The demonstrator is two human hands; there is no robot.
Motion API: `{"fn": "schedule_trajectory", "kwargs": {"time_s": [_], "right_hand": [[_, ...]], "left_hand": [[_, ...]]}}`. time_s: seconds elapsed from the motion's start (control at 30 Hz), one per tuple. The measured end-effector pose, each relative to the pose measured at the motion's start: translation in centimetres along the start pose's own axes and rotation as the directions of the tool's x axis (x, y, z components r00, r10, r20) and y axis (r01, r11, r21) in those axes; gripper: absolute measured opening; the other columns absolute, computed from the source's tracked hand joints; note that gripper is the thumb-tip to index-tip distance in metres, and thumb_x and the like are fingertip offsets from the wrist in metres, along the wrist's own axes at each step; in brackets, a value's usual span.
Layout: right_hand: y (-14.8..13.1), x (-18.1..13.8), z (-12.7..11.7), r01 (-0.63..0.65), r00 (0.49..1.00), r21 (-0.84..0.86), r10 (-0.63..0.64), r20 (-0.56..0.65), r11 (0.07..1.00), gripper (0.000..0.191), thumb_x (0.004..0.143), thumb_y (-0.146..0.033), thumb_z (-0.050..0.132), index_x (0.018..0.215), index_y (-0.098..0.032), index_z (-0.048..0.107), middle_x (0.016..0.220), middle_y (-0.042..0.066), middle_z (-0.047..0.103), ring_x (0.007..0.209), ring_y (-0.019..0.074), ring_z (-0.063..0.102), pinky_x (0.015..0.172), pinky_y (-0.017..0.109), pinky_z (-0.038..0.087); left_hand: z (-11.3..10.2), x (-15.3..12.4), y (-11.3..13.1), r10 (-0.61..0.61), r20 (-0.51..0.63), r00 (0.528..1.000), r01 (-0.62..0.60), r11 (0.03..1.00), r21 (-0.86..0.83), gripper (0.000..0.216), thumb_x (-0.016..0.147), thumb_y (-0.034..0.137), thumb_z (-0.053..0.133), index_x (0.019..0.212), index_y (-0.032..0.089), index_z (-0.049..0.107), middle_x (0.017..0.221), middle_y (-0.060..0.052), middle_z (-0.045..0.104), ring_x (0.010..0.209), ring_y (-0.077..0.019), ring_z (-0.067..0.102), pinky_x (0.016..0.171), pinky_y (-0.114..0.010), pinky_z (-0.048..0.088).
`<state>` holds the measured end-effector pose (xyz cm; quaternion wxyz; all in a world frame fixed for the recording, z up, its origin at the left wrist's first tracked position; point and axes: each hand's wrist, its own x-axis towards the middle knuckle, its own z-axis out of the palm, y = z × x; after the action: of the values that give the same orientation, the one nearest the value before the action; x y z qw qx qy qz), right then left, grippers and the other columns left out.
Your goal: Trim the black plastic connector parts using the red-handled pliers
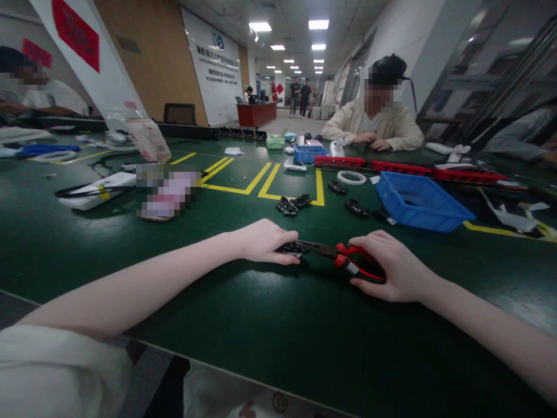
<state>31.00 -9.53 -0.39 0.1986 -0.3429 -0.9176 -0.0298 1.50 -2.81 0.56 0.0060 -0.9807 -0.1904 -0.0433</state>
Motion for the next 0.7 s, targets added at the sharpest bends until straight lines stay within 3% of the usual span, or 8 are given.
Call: {"fn": "schedule_trajectory", "kwargs": {"time_s": [0.23,0.5,0.7], "right_hand": [[-0.02,-0.33,-0.05,-0.069,0.997,-0.016,0.068,-0.041,0.998,0.051,0.075,-0.047,0.063,0.115,-0.017,0.053,0.098,0.011,0.066,0.080,0.0238,0.062,0.066,0.036,0.050],[-0.10,-0.56,-0.16,-0.005,0.995,-0.105,-0.005,-0.097,0.994,0.054,0.075,-0.046,0.064,0.118,-0.016,0.049,0.096,0.011,0.064,0.080,0.0241,0.062,0.069,0.037,0.049],[0.13,-0.67,-0.06,0.018,0.995,-0.048,-0.023,-0.094,0.999,0.053,0.072,-0.042,0.067,0.117,-0.018,0.052,0.096,0.009,0.067,0.080,0.0232,0.063,0.070,0.037,0.050]], "left_hand": [[-0.01,-0.02,-0.11,0.043,-0.017,0.999,-0.043,0.999,-0.022,0.039,0.093,0.054,0.042,0.084,0.017,0.053,0.063,-0.001,0.060,0.052,-0.0156,0.054,0.049,-0.025,0.029],[-0.08,-0.13,-0.07,0.081,-0.027,0.996,-0.081,0.997,0.020,0.039,0.091,0.055,0.045,0.083,0.017,0.052,0.065,-0.002,0.061,0.053,-0.0166,0.054,0.051,-0.027,0.031],[-0.04,-0.01,-0.04,0.084,-0.025,0.996,-0.083,0.995,0.048,0.040,0.089,0.058,0.046,0.083,0.018,0.051,0.067,-0.001,0.061,0.053,-0.0155,0.052,0.054,-0.027,0.033]]}}
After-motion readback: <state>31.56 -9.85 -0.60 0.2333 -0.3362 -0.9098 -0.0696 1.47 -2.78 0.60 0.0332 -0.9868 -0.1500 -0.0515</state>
